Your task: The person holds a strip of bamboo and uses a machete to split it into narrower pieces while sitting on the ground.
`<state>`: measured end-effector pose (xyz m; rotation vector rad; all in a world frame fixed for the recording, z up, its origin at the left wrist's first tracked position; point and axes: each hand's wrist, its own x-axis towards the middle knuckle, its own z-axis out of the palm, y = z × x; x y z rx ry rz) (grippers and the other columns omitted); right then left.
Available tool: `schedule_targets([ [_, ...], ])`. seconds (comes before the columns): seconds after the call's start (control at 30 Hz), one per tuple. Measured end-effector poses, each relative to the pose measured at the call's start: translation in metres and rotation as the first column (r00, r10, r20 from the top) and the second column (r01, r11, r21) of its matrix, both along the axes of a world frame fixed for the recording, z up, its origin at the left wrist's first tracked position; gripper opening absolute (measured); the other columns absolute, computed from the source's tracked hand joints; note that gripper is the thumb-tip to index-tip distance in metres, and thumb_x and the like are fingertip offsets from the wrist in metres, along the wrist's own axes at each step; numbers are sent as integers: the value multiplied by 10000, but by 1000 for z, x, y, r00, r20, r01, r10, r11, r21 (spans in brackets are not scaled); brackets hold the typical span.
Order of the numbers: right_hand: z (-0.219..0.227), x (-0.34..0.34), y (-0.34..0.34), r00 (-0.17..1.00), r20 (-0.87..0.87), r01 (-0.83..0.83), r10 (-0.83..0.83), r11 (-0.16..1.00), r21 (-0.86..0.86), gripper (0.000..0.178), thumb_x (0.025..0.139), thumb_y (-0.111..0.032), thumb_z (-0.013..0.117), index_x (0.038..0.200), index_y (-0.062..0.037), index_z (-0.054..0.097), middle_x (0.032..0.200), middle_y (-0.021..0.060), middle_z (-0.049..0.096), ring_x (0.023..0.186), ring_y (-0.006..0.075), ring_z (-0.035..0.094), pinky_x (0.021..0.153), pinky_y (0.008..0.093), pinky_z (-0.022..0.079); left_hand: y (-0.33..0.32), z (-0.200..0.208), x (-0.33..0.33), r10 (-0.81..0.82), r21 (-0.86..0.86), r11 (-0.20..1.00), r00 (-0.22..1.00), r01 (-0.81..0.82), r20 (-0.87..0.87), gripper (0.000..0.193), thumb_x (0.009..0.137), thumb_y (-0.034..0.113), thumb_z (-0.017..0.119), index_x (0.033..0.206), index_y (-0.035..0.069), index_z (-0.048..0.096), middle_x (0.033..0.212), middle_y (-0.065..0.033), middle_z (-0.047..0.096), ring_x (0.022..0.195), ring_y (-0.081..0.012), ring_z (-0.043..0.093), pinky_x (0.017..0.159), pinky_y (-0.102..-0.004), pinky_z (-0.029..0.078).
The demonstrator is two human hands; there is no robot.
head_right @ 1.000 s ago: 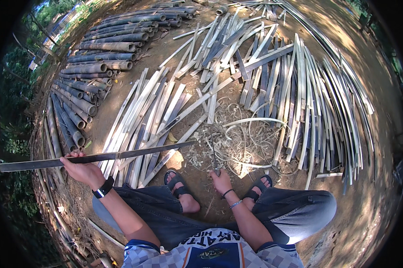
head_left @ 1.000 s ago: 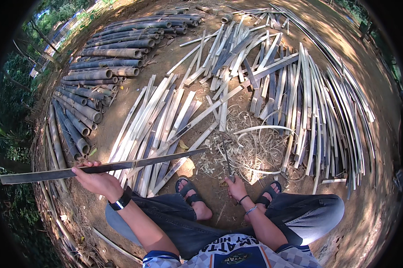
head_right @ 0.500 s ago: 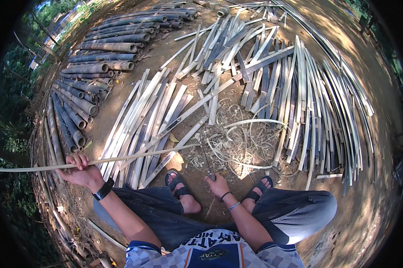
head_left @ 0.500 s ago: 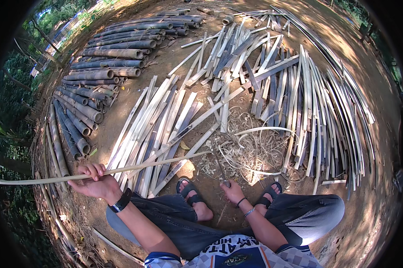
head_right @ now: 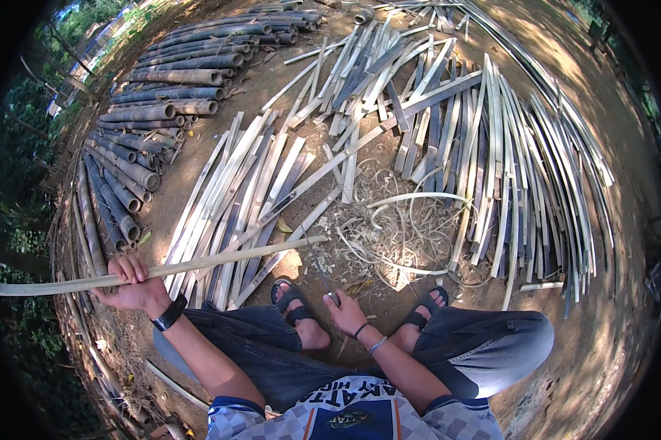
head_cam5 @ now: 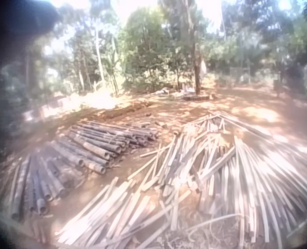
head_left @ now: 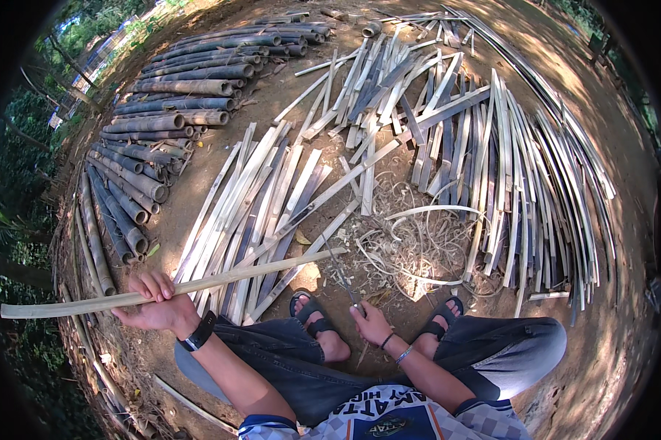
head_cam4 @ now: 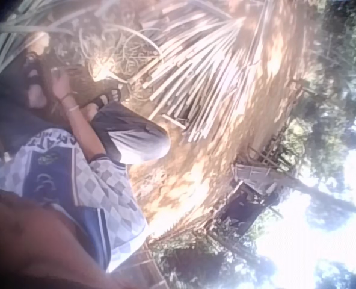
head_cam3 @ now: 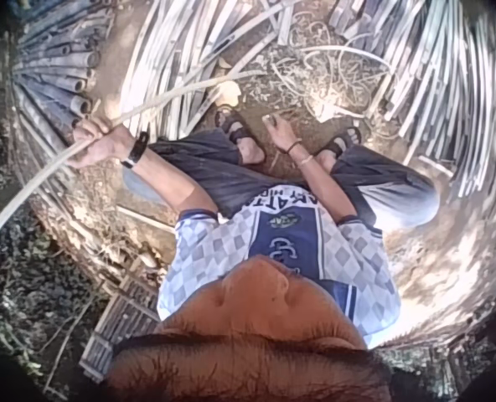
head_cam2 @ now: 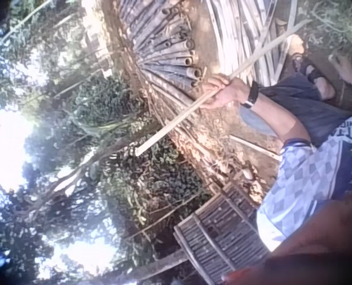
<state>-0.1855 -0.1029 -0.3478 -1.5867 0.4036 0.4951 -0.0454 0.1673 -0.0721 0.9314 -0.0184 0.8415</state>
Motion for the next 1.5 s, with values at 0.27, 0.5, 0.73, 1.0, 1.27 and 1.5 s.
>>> schedule_targets([
  [0.27, -25, -7, 18, 983, 166, -12, 77, 933, -360, 407, 948, -390, 488, 1027, 9, 524, 695, 216, 608, 689, 413, 609, 638, 487, 457, -12, 0, 4, 178, 74, 982, 983, -174, -52, 608, 925, 672, 210, 615, 154, 290, 457, 24, 265, 350, -73, 260, 316, -185, 218],
  [0.5, 30, 2, 38, 969, 205, -98, 141, 973, -207, 367, 954, -383, 453, 1003, -21, 486, 805, 275, 616, 821, 495, 575, 748, 547, 444, -35, 4, 5, 351, 76, 935, 933, -346, -74, 601, 926, 678, 241, 639, 153, 308, 479, 24, 257, 367, -65, 242, 322, -175, 229],
  [0.73, -9, 4, 49, 917, 397, 50, 28, 982, -184, 353, 965, -314, 454, 900, 11, 577, 704, 181, 618, 645, 344, 630, 617, 406, 483, -41, 5, 10, 420, 76, 907, 902, -414, -100, 592, 914, 681, 285, 643, 155, 309, 499, 23, 271, 386, -65, 242, 312, -177, 237],
  [1.0, 42, 15, 54, 956, 241, -180, 166, 983, 41, 441, 961, -380, 436, 842, 20, 579, 786, 252, 622, 806, 445, 606, 703, 507, 446, -42, 8, 9, 515, 92, 857, 850, -507, -112, 595, 908, 684, 285, 639, 153, 297, 500, 17, 269, 383, -74, 263, 312, -188, 219],
  [1.27, -21, 28, 16, 997, 70, -33, 45, 986, -164, 441, 948, -403, 457, 885, 16, 578, 816, 271, 624, 833, 454, 600, 705, 494, 456, -48, 7, 11, 502, 122, 864, 858, -489, -109, 607, 904, 696, 261, 628, 155, 279, 499, 19, 248, 378, -82, 260, 320, -192, 200],
  [1.5, 27, 25, 40, 900, 396, -160, 181, 983, -85, 406, 949, -395, 459, 883, -11, 572, 823, 245, 640, 795, 423, 619, 685, 465, 471, -48, 9, 10, 584, 140, 811, 798, -568, -151, 607, 893, 712, 264, 628, 165, 261, 506, 16, 238, 388, -91, 252, 336, -204, 191],
])
